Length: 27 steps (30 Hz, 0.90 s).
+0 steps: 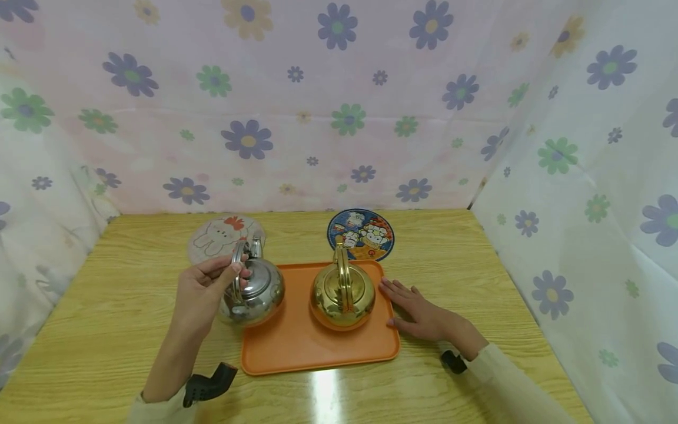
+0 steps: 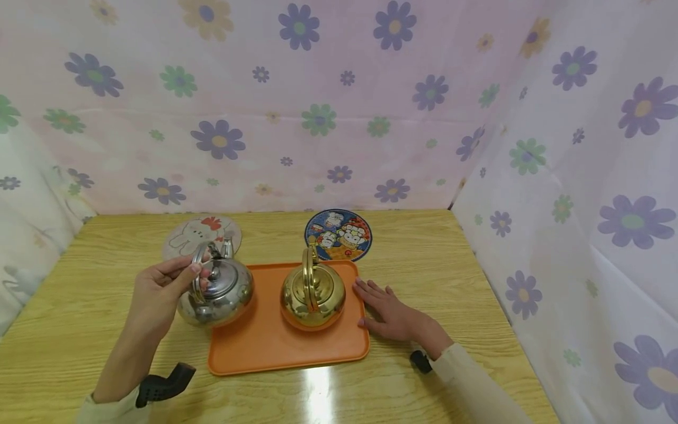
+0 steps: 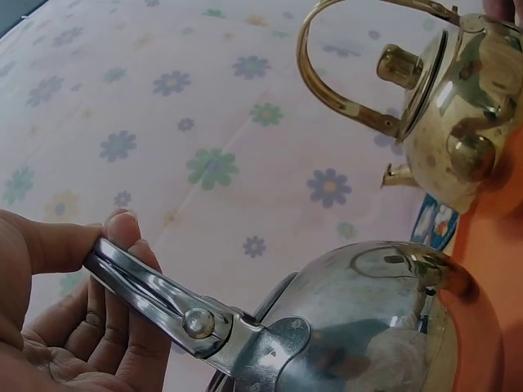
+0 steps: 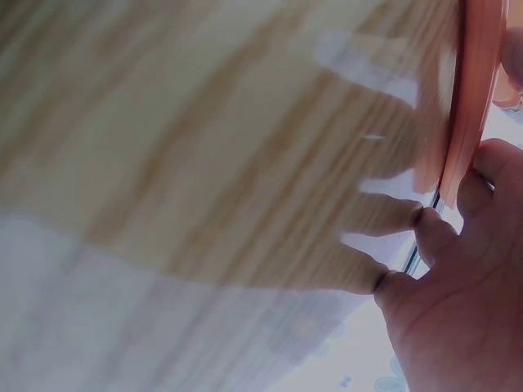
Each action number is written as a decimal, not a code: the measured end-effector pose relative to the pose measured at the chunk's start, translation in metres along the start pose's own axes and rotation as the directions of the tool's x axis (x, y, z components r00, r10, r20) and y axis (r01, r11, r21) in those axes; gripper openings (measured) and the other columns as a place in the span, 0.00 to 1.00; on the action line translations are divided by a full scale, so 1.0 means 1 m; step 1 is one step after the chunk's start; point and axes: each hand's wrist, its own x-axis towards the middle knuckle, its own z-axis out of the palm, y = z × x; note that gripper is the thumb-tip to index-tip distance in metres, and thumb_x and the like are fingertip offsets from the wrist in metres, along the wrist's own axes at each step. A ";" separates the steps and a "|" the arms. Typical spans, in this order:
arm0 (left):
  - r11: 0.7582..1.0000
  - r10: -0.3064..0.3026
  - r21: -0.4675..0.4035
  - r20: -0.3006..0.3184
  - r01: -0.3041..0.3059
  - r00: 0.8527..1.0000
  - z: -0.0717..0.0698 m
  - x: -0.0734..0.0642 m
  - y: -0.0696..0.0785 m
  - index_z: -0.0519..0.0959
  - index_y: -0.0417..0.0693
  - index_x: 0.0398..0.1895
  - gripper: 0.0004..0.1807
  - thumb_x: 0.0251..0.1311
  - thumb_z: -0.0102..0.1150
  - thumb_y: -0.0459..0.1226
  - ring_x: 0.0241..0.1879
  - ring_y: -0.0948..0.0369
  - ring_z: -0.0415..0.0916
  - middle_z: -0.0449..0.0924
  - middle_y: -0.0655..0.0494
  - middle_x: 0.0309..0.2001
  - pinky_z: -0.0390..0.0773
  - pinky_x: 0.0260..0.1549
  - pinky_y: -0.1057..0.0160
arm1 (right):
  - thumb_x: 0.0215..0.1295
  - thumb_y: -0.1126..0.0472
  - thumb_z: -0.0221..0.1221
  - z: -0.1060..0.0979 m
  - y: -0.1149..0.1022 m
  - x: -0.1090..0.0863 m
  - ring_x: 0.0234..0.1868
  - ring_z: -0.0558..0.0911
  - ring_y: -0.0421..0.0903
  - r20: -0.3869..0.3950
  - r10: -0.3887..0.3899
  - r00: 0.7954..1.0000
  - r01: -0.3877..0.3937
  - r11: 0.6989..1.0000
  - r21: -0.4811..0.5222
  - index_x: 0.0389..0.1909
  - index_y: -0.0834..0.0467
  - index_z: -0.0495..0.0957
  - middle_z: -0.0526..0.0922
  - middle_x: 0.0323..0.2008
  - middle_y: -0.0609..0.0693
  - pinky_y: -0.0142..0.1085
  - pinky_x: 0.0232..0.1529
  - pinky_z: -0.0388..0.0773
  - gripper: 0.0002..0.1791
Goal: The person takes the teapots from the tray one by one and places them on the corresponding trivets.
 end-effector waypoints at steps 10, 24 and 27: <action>0.999 0.017 -0.028 0.004 -0.017 1.000 -0.006 0.008 0.001 0.86 0.44 0.43 0.08 0.71 0.58 0.29 0.27 0.66 0.85 0.90 0.58 0.35 0.85 0.37 0.71 | 0.78 0.44 0.52 -0.001 -0.004 -0.001 0.82 0.42 0.59 -0.009 0.002 1.000 -0.002 1.000 0.012 0.83 0.52 0.42 0.42 0.83 0.50 0.70 0.75 0.39 0.43; 0.995 0.098 -0.012 0.004 -0.098 0.995 -0.009 0.022 0.010 0.85 0.40 0.45 0.08 0.70 0.58 0.28 0.28 0.67 0.86 0.90 0.60 0.33 0.84 0.40 0.72 | 0.78 0.44 0.53 -0.001 -0.003 0.000 0.82 0.41 0.57 -0.006 0.005 1.000 -0.005 1.000 0.013 0.83 0.50 0.41 0.40 0.83 0.48 0.69 0.76 0.38 0.44; 0.996 0.082 -0.022 0.002 -0.082 0.997 -0.009 0.024 0.010 0.84 0.38 0.47 0.08 0.70 0.58 0.28 0.27 0.67 0.86 0.89 0.60 0.32 0.84 0.40 0.73 | 0.77 0.44 0.53 -0.001 -0.003 0.000 0.82 0.41 0.57 -0.005 0.009 1.000 -0.008 1.000 0.014 0.83 0.50 0.41 0.40 0.83 0.48 0.68 0.76 0.38 0.44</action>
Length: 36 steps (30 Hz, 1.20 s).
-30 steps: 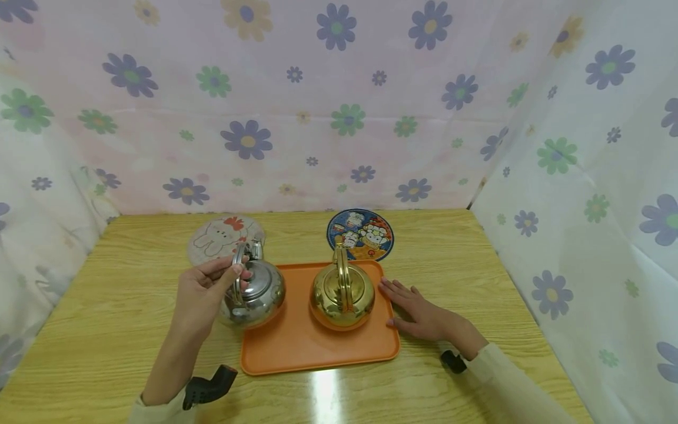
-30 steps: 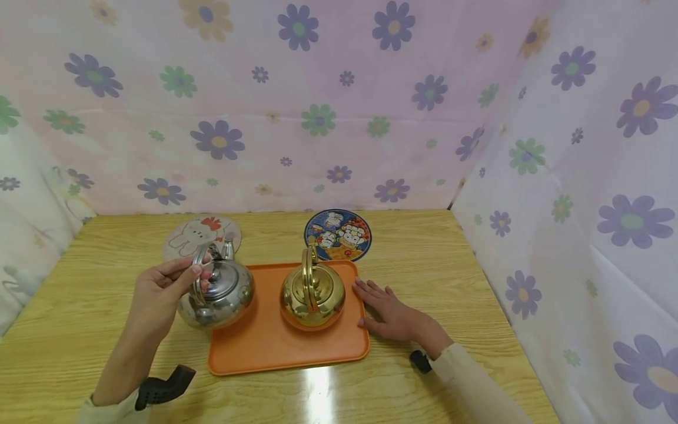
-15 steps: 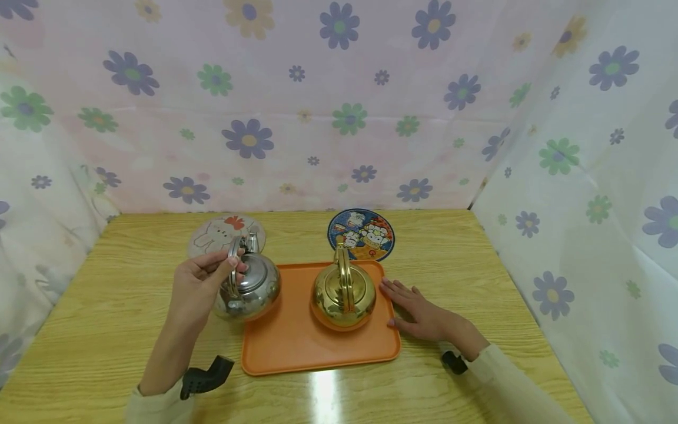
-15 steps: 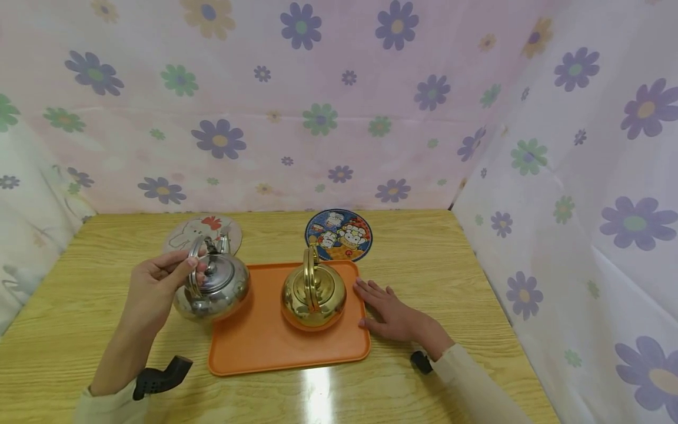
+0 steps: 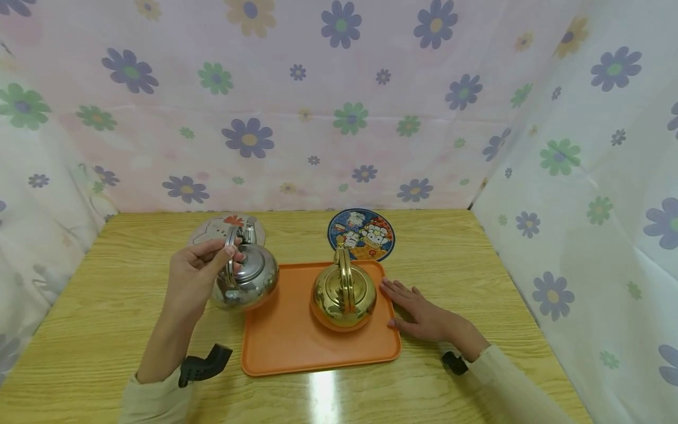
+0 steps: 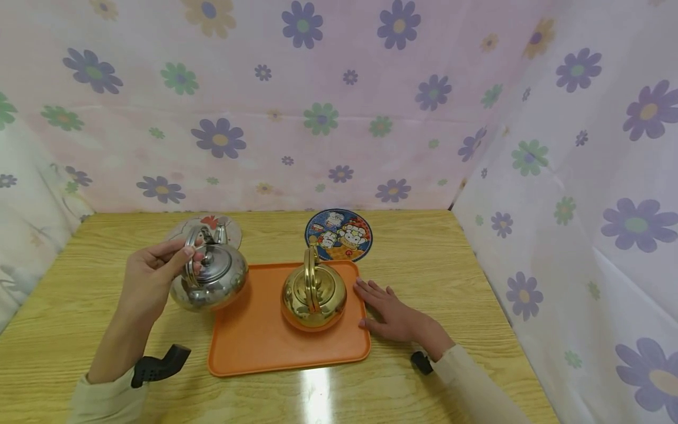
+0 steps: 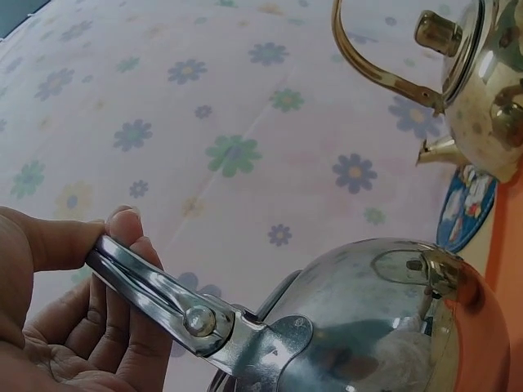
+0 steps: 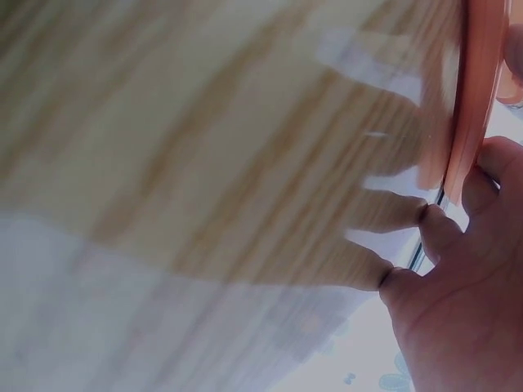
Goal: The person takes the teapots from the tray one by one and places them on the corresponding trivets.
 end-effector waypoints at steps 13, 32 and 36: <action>1.000 0.001 -0.012 -0.012 -0.001 1.000 -0.003 0.004 -0.006 0.83 0.40 0.48 0.08 0.70 0.58 0.28 0.27 0.66 0.86 0.89 0.59 0.32 0.85 0.38 0.72 | 0.77 0.44 0.53 0.001 0.000 -0.002 0.82 0.41 0.57 -0.011 -0.005 1.000 0.005 1.000 0.013 0.83 0.50 0.41 0.40 0.83 0.48 0.68 0.76 0.38 0.44; 0.997 -0.040 -0.063 -0.077 0.035 0.996 -0.014 0.012 -0.019 0.87 0.50 0.40 0.11 0.70 0.58 0.27 0.28 0.67 0.86 0.89 0.60 0.31 0.85 0.35 0.72 | 0.77 0.44 0.53 0.001 0.002 0.000 0.82 0.42 0.57 -0.015 -0.019 1.000 0.019 1.000 0.001 0.83 0.50 0.42 0.41 0.83 0.48 0.69 0.75 0.39 0.44; 0.997 -0.038 -0.076 -0.078 0.032 0.996 -0.017 0.014 -0.022 0.86 0.48 0.42 0.10 0.70 0.58 0.27 0.29 0.67 0.86 0.89 0.60 0.31 0.85 0.36 0.72 | 0.77 0.44 0.53 0.001 0.003 0.000 0.82 0.42 0.57 -0.013 -0.018 1.000 0.018 1.000 0.001 0.83 0.50 0.41 0.41 0.83 0.48 0.68 0.76 0.39 0.44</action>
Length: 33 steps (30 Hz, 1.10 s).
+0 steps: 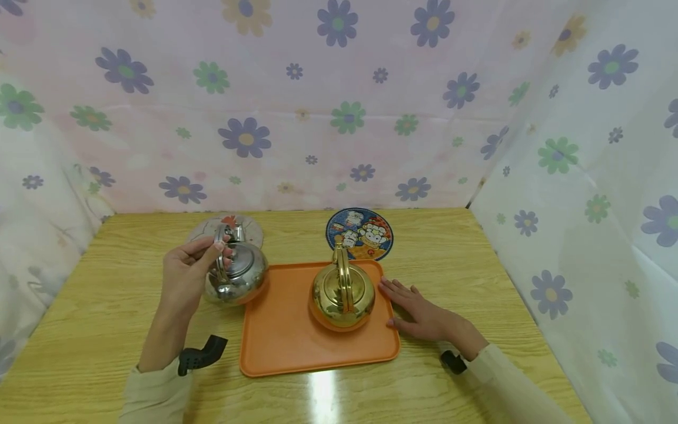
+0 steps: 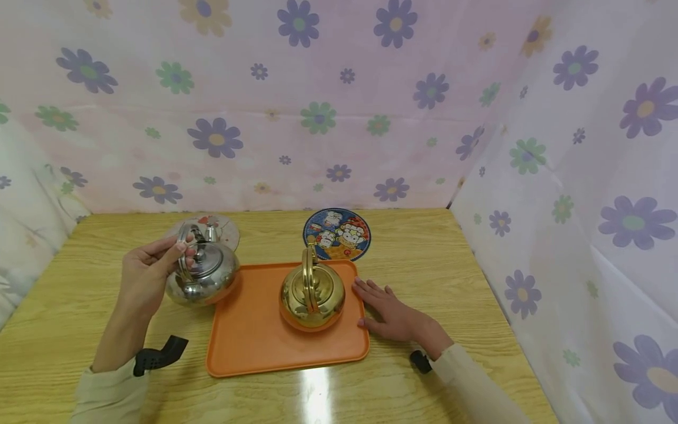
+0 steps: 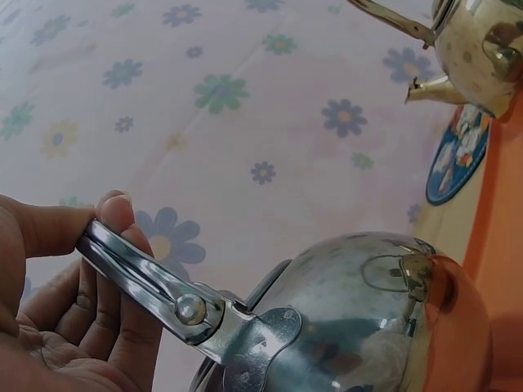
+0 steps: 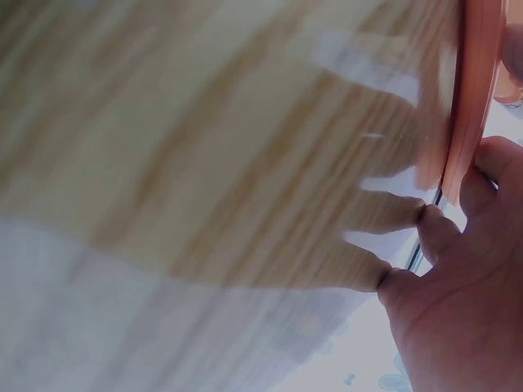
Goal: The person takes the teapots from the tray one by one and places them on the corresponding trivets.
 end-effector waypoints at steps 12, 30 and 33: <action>1.000 0.020 0.017 0.028 -0.020 0.999 -0.008 0.004 -0.005 0.87 0.51 0.41 0.13 0.70 0.57 0.26 0.32 0.69 0.86 0.89 0.60 0.29 0.83 0.42 0.75 | 0.78 0.45 0.53 -0.001 -0.003 -0.002 0.82 0.43 0.59 0.006 -0.002 1.000 0.002 1.000 0.009 0.83 0.52 0.43 0.42 0.83 0.51 0.70 0.75 0.39 0.43; 0.996 0.069 -0.058 0.120 -0.062 0.990 -0.024 0.022 -0.010 0.85 0.50 0.49 0.14 0.70 0.56 0.26 0.33 0.65 0.88 0.90 0.56 0.33 0.85 0.38 0.71 | 0.77 0.45 0.54 -0.002 -0.003 -0.002 0.82 0.43 0.59 -0.001 0.003 1.000 -0.003 1.000 0.002 0.83 0.52 0.43 0.42 0.83 0.50 0.69 0.75 0.39 0.43; 0.998 0.062 -0.019 0.110 -0.061 0.992 -0.024 0.024 -0.009 0.85 0.51 0.48 0.12 0.70 0.57 0.27 0.32 0.66 0.87 0.89 0.58 0.32 0.85 0.40 0.72 | 0.77 0.44 0.54 -0.002 -0.003 -0.002 0.82 0.42 0.58 0.002 0.010 1.000 -0.010 1.000 0.005 0.83 0.50 0.42 0.41 0.83 0.48 0.68 0.76 0.39 0.44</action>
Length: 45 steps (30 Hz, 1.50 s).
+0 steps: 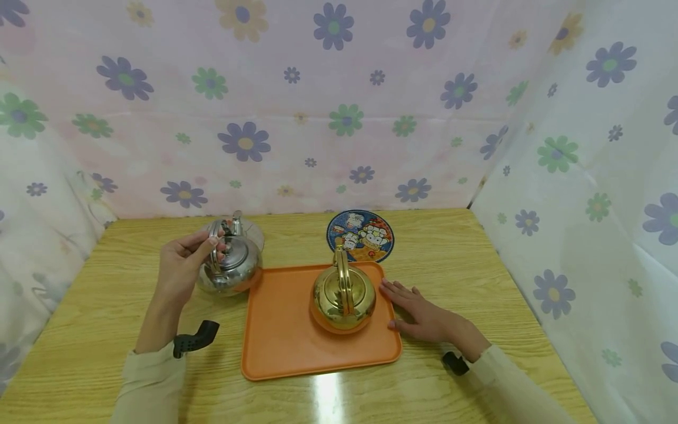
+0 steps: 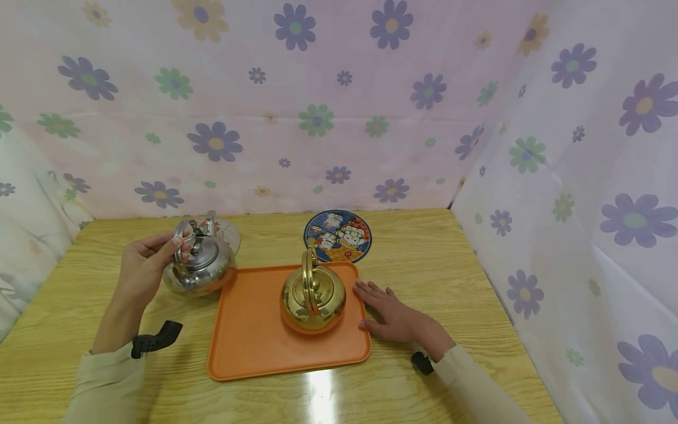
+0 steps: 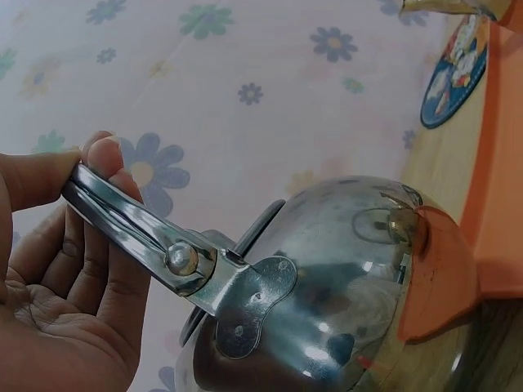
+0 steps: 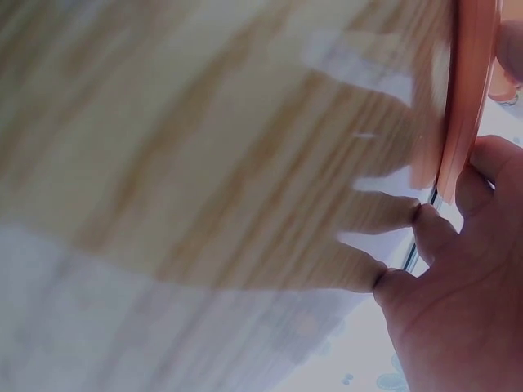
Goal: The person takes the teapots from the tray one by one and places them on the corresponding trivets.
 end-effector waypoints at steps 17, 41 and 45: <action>1.000 0.000 0.022 0.023 -0.001 1.000 -0.010 0.012 -0.004 0.87 0.44 0.46 0.10 0.71 0.57 0.28 0.31 0.66 0.86 0.90 0.58 0.35 0.85 0.37 0.72 | 0.77 0.44 0.53 0.000 0.000 0.000 0.82 0.42 0.58 -0.003 -0.001 1.000 0.001 1.000 0.009 0.83 0.50 0.43 0.41 0.83 0.48 0.68 0.76 0.38 0.43; 0.999 0.040 0.021 0.013 -0.041 0.999 -0.025 0.024 -0.010 0.86 0.39 0.48 0.10 0.71 0.57 0.27 0.28 0.66 0.86 0.89 0.56 0.31 0.85 0.33 0.72 | 0.77 0.42 0.53 0.001 0.000 0.001 0.83 0.41 0.55 0.003 0.015 1.000 -0.015 1.000 0.004 0.83 0.49 0.42 0.41 0.83 0.47 0.66 0.77 0.38 0.44; 0.999 0.028 0.022 0.009 -0.028 1.000 -0.025 0.028 -0.010 0.87 0.46 0.46 0.11 0.71 0.57 0.28 0.29 0.66 0.86 0.89 0.57 0.32 0.85 0.34 0.73 | 0.77 0.42 0.53 0.001 0.001 0.000 0.83 0.41 0.55 0.004 0.015 1.000 -0.015 1.000 0.004 0.83 0.49 0.42 0.41 0.83 0.47 0.66 0.77 0.38 0.44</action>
